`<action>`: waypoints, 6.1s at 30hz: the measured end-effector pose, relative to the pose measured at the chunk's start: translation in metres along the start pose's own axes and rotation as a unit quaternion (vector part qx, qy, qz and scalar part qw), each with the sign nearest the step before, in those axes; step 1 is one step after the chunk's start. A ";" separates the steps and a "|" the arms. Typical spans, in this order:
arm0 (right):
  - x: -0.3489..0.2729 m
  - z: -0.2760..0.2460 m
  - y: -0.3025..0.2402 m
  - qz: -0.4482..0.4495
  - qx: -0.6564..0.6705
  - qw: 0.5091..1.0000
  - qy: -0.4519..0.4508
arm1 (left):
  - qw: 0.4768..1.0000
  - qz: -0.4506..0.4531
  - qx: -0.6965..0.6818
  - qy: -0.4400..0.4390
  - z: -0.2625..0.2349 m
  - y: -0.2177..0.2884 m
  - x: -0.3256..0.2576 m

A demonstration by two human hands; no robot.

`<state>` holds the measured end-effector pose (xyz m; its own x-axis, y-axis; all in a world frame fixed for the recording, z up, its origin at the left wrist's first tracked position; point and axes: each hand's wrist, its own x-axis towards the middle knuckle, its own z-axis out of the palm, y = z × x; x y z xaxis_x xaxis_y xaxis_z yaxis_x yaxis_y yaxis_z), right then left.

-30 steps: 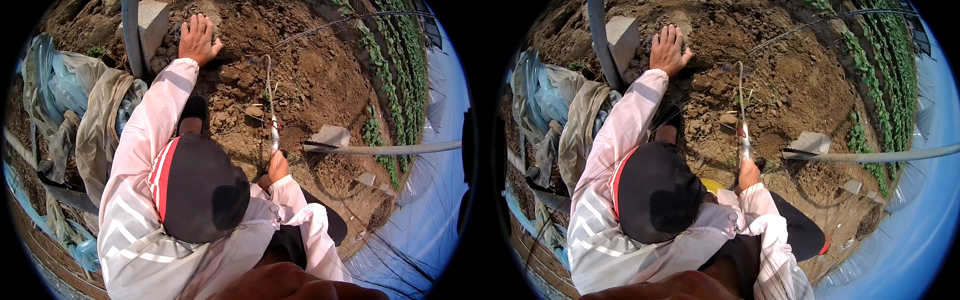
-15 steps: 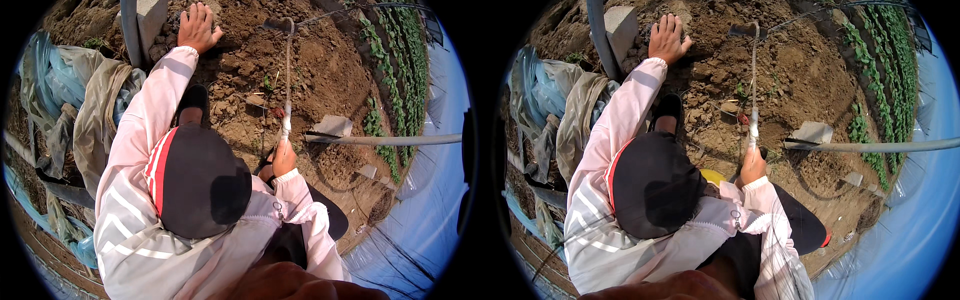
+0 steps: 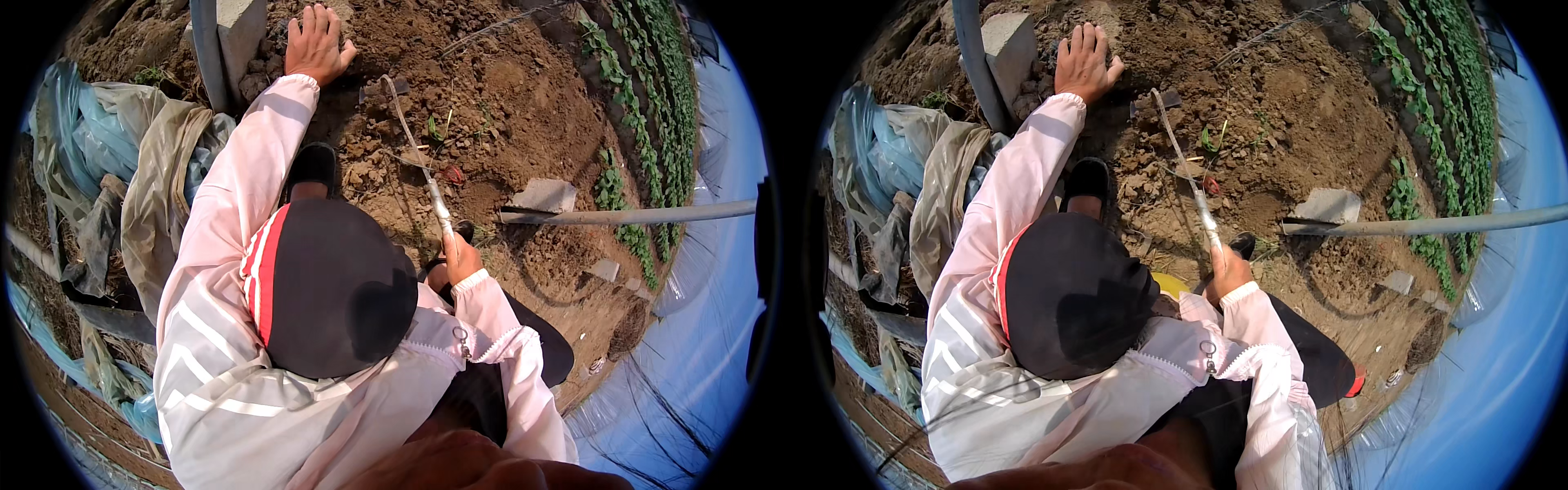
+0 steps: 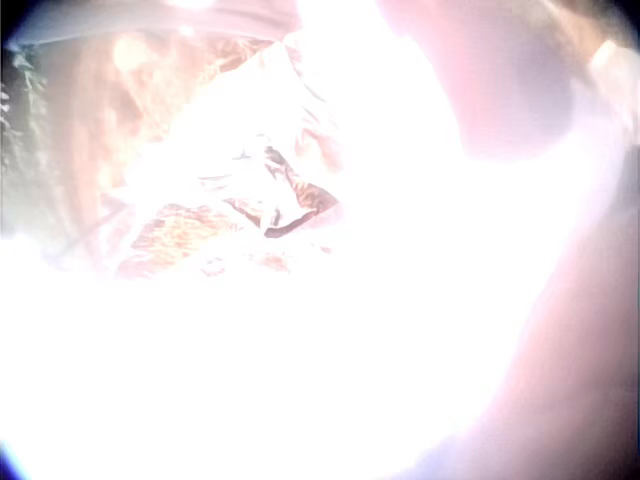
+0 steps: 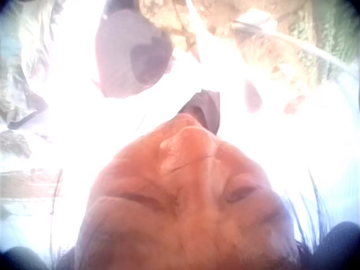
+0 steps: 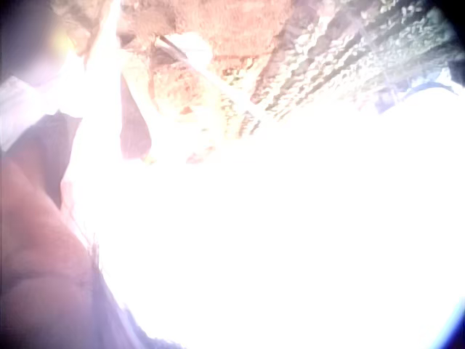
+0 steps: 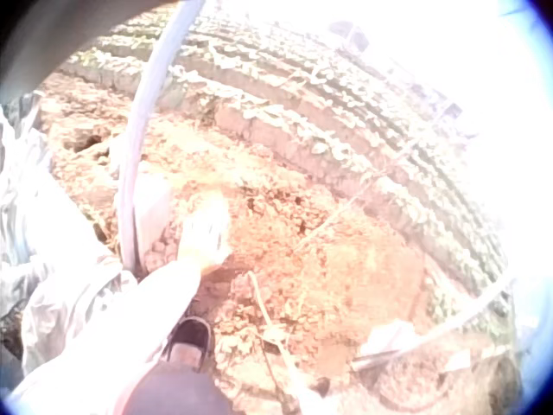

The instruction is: The person handles a black irrigation pipe, peeling and wrapping a dark sleeve around a section, then uses a white tool to poke and press the soil around the pipe base. The person works along a row of plants in a greenhouse.

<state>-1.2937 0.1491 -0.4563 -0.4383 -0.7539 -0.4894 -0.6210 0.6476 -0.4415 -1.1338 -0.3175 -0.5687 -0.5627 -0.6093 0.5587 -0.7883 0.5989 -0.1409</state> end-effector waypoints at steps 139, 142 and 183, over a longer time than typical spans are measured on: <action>0.287 -0.082 -0.173 -0.002 0.358 0.932 -0.050 | 0.992 -0.066 -0.093 -0.056 -0.019 0.007 0.000; 0.348 -0.072 -0.211 0.025 0.356 0.933 -0.052 | 0.991 -0.068 -0.092 -0.069 -0.019 0.009 0.001; 0.208 -0.062 -0.148 -0.058 0.209 0.967 -0.135 | 0.866 -0.330 -0.370 0.064 -0.011 -0.003 0.013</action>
<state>-1.3337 -0.1104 -0.4461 -0.1609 -0.8039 -0.5726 -0.3137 0.5917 -0.7426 -1.1362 -0.3210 -0.5523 0.0192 -0.9116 0.4107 -0.5264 0.3400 0.7793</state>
